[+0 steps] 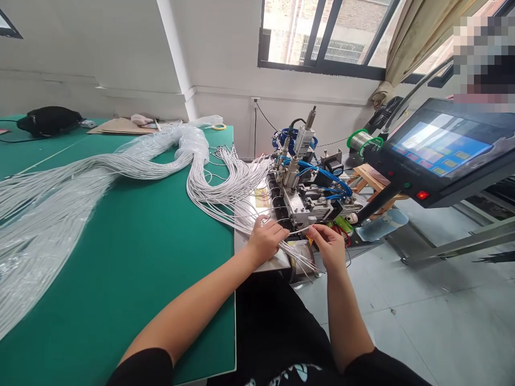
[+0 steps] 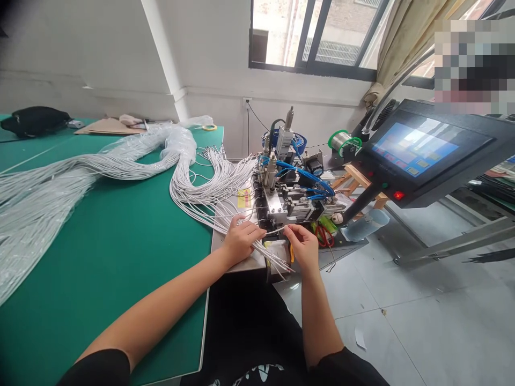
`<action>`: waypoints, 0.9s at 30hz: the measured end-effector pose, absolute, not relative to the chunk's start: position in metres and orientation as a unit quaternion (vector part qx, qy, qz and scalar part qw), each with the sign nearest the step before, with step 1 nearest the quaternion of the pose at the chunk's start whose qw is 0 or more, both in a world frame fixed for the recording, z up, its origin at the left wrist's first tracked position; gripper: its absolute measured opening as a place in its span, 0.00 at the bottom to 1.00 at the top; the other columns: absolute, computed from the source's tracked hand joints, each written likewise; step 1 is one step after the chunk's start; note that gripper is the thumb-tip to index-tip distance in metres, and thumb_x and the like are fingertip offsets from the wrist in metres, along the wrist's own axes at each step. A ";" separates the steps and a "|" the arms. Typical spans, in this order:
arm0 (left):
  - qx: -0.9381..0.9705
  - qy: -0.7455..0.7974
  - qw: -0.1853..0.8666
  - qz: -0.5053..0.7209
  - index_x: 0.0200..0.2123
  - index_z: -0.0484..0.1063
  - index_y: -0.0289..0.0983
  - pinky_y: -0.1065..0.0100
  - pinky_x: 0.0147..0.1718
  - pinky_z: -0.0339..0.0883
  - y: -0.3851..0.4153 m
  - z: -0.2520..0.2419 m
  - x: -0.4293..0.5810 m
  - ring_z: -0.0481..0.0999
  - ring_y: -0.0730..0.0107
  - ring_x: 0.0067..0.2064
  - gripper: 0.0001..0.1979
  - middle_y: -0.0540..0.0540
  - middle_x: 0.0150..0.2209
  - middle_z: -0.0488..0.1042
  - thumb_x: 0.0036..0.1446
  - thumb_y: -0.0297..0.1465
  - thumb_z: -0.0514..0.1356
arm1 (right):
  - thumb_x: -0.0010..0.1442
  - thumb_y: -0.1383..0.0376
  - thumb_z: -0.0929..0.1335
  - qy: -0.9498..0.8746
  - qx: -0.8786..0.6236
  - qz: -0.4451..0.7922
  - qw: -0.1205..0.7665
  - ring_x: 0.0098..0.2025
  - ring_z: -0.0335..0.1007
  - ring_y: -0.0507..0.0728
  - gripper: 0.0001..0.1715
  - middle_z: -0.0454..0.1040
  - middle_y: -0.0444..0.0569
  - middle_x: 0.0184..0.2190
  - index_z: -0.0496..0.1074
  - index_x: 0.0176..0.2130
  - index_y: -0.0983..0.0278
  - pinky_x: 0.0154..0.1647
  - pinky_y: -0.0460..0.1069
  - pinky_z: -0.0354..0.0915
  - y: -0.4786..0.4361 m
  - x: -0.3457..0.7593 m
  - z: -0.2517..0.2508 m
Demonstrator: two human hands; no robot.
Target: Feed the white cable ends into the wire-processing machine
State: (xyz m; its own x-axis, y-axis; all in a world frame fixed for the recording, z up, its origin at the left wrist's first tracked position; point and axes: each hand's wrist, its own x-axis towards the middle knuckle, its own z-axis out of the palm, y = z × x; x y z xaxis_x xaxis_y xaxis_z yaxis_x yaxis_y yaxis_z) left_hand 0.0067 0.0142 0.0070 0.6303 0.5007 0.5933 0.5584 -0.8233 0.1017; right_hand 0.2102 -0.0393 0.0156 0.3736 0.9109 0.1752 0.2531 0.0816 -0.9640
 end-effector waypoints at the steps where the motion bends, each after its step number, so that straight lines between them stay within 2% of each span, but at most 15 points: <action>1: -0.901 -0.294 0.048 -0.315 0.39 0.73 0.40 0.57 0.53 0.49 0.014 0.007 0.007 0.72 0.70 0.38 0.10 0.50 0.33 0.76 0.64 0.27 0.52 | 0.52 0.50 0.72 -0.472 -0.609 0.297 0.564 0.34 0.73 0.58 0.20 0.78 0.50 0.31 0.77 0.35 0.64 0.38 0.51 0.68 -0.038 0.208 0.015; 6: -0.901 -0.305 0.051 -0.304 0.35 0.73 0.38 0.58 0.51 0.51 0.013 0.009 0.009 0.70 0.69 0.38 0.11 0.49 0.31 0.74 0.64 0.27 0.52 | 0.55 0.51 0.70 -0.475 -0.616 0.308 0.548 0.35 0.73 0.59 0.20 0.78 0.51 0.31 0.77 0.37 0.65 0.38 0.52 0.68 -0.035 0.206 0.013; 10: -0.902 -0.319 0.051 -0.286 0.33 0.73 0.38 0.58 0.48 0.52 0.014 0.008 0.010 0.69 0.66 0.39 0.10 0.47 0.31 0.73 0.62 0.26 0.52 | 0.54 0.51 0.70 -0.465 -0.607 0.344 0.544 0.32 0.70 0.56 0.21 0.77 0.51 0.30 0.78 0.38 0.65 0.32 0.49 0.65 -0.032 0.209 0.008; 12: -0.904 -0.322 0.057 -0.276 0.33 0.73 0.38 0.59 0.47 0.53 0.015 0.007 0.010 0.69 0.65 0.39 0.09 0.47 0.31 0.72 0.61 0.25 0.53 | 0.53 0.51 0.71 -0.448 -0.592 0.381 0.551 0.25 0.65 0.52 0.21 0.76 0.49 0.28 0.78 0.38 0.65 0.25 0.47 0.61 -0.030 0.210 0.005; 14: -0.906 -0.323 0.062 -0.267 0.36 0.73 0.38 0.59 0.47 0.54 0.015 0.006 0.009 0.68 0.64 0.40 0.09 0.47 0.32 0.72 0.58 0.23 0.54 | 0.52 0.51 0.71 -0.435 -0.578 0.420 0.548 0.19 0.55 0.47 0.20 0.74 0.47 0.26 0.77 0.37 0.65 0.19 0.45 0.53 -0.028 0.213 0.003; 16: -0.909 -0.320 0.063 -0.259 0.41 0.73 0.39 0.59 0.47 0.54 0.015 0.006 0.009 0.68 0.62 0.41 0.13 0.46 0.33 0.72 0.55 0.21 0.54 | 0.51 0.52 0.71 -0.435 -0.575 0.446 0.531 0.17 0.50 0.45 0.20 0.73 0.47 0.25 0.77 0.35 0.66 0.17 0.44 0.48 -0.027 0.217 0.003; 21: -0.926 -0.291 0.044 -0.237 0.50 0.71 0.42 0.59 0.47 0.55 0.015 0.009 0.008 0.68 0.63 0.43 0.21 0.46 0.36 0.72 0.56 0.21 0.53 | 0.48 0.52 0.73 -0.461 -0.611 0.422 0.485 0.23 0.62 0.50 0.20 0.76 0.49 0.27 0.77 0.34 0.66 0.21 0.45 0.56 -0.030 0.223 0.007; 27: -0.930 -0.260 0.051 -0.254 0.52 0.72 0.42 0.61 0.48 0.57 0.016 0.007 0.008 0.67 0.65 0.43 0.20 0.46 0.34 0.72 0.61 0.22 0.51 | 0.47 0.51 0.74 -0.415 -0.595 0.422 0.544 0.25 0.65 0.52 0.22 0.76 0.48 0.28 0.77 0.35 0.65 0.23 0.46 0.59 -0.031 0.215 0.005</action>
